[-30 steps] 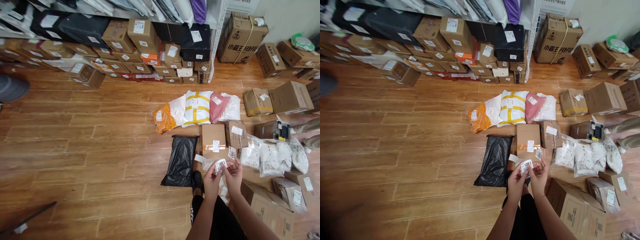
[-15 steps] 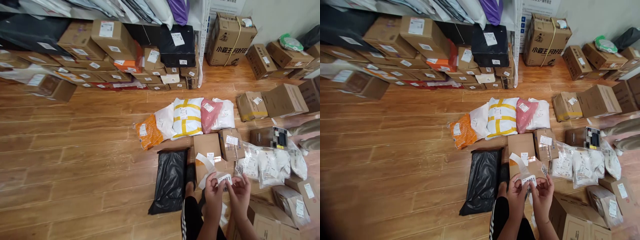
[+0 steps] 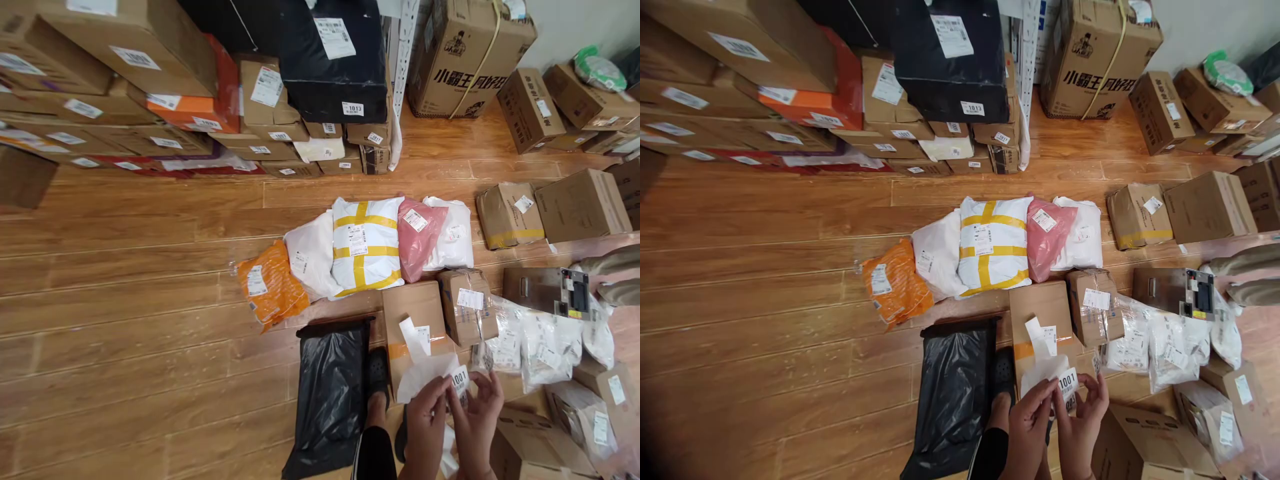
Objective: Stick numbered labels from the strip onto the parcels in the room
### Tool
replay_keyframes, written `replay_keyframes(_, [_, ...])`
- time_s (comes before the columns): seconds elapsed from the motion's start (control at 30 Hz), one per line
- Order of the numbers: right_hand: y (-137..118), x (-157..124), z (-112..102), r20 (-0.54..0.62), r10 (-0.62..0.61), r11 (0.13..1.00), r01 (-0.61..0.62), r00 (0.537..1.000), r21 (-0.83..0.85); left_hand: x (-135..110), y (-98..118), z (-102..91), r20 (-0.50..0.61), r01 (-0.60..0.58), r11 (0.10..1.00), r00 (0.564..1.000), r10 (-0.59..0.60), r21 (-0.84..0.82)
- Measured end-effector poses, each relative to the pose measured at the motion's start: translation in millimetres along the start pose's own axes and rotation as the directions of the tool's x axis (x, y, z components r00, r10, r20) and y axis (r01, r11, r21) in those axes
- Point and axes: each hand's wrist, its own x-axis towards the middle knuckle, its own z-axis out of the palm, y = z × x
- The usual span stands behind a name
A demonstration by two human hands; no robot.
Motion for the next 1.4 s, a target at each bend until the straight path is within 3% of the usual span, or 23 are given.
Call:
replay_keyframes(0.2, [0, 7, 10, 0.014, 0.018, 1.000, -0.018, 1.000, 0.025, 18, 7, -7.2, -0.077, -0.042, 0.998, 0.996, 0.046, 0.051])
replay_keyframes(0.4, [3, 8, 9, 0.146, 0.147, 0.978, -0.166, 0.978, 0.124, 23, 9, -10.6, -0.076, 0.143, 0.986, 0.986, -0.150, -0.084])
replay_keyframes(0.6, [3, 0, 12, 0.202, 0.177, 0.978, -0.194, 0.963, 0.072, 22, -4, -16.6, -0.027, 0.270, 0.949, 0.960, -0.278, -0.162])
replay_keyframes(0.83, [-22, 19, 6, 0.012, 0.095, 0.995, -0.095, 0.995, -0.018, 18, -1, -22.0, -0.024, 0.285, 0.945, 0.956, -0.293, -0.161])
replay_keyframes(0.93, [-37, 34, 1, 0.144, 0.195, 0.980, -0.186, 0.970, -0.071, 19, 9, -24.4, -0.010, 0.275, 0.948, 0.960, -0.281, -0.162])
replay_keyframes(1.03, [-43, 43, -1, 0.307, 0.329, 0.944, -0.303, 0.893, -0.131, 19, 22, -25.7, 0.039, 0.257, 0.945, 0.966, -0.255, -0.201])
replay_keyframes(1.1, [-43, 44, 1, 0.347, 0.368, 0.930, -0.337, 0.863, -0.147, 18, 30, -25.0, 0.071, 0.248, 0.939, 0.969, -0.238, -0.238])
replay_keyframes(1.23, [-47, 41, 7, 0.345, 0.353, 0.935, -0.316, 0.870, -0.159, 16, 34, -20.7, 0.059, 0.260, 0.915, 0.965, -0.255, -0.307])
replay_keyframes(1.4, [-70, 46, 17, 0.371, 0.281, 0.956, -0.226, 0.885, -0.186, 17, 31, -25.0, 0.047, 0.294, 0.859, 0.952, -0.303, -0.420])
